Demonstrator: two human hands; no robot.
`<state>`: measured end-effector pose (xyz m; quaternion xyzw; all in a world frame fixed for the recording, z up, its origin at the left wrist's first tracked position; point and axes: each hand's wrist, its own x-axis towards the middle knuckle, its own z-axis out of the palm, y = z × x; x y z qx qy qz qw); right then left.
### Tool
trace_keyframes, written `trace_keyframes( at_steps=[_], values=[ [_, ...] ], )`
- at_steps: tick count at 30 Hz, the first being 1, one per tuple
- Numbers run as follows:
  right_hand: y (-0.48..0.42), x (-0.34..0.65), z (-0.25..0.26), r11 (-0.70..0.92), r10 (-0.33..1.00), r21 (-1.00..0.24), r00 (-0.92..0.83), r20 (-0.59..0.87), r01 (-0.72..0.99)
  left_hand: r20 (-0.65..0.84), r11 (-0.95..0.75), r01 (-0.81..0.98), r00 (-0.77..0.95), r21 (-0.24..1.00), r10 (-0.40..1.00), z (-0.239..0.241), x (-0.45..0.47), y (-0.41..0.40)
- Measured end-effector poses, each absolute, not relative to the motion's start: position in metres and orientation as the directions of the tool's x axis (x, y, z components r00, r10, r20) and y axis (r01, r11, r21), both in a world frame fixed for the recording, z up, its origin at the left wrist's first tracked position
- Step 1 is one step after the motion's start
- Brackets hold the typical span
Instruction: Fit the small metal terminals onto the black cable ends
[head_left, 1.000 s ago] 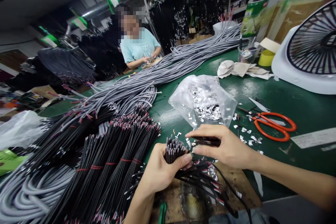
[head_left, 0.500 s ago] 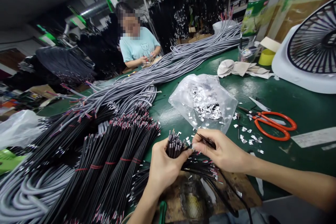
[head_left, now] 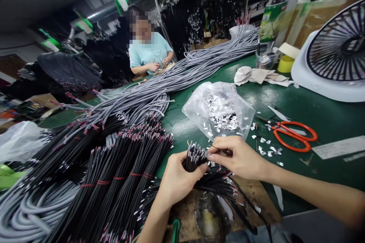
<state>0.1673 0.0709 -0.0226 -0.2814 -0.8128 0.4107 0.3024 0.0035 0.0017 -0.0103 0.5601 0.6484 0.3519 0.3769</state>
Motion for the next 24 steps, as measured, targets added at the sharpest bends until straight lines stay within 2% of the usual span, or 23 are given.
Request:
trace_keyframes(
  at_steps=[4,10,16,19,24],
  values=[
    [0.0711,0.1678,-0.0222,0.524,0.698,-0.827,-0.659,0.28,0.203,-0.14,0.189,0.403,-0.148,0.896,0.979,-0.008,0.0028,-0.0017],
    [0.0672,0.1691,-0.024,0.55,0.707,-0.825,-0.596,0.38,0.127,-0.098,0.163,0.469,-0.161,0.868,0.982,-0.0033,0.0062,-0.0033],
    [0.0624,0.1695,-0.024,0.587,0.7,-0.807,-0.544,0.462,0.07,-0.1,0.176,0.445,-0.189,0.878,0.977,-0.0039,0.0039,-0.005],
    [0.0615,0.1697,-0.0242,0.568,0.702,-0.819,-0.566,0.432,0.08,-0.089,0.166,0.436,-0.19,0.885,0.978,-0.0043,0.0036,-0.0051],
    [0.0625,0.1702,-0.0252,0.524,0.719,-0.829,-0.623,0.308,0.195,-0.05,0.147,0.406,-0.24,0.902,0.97,-0.0043,0.0047,-0.0042]
  ],
)
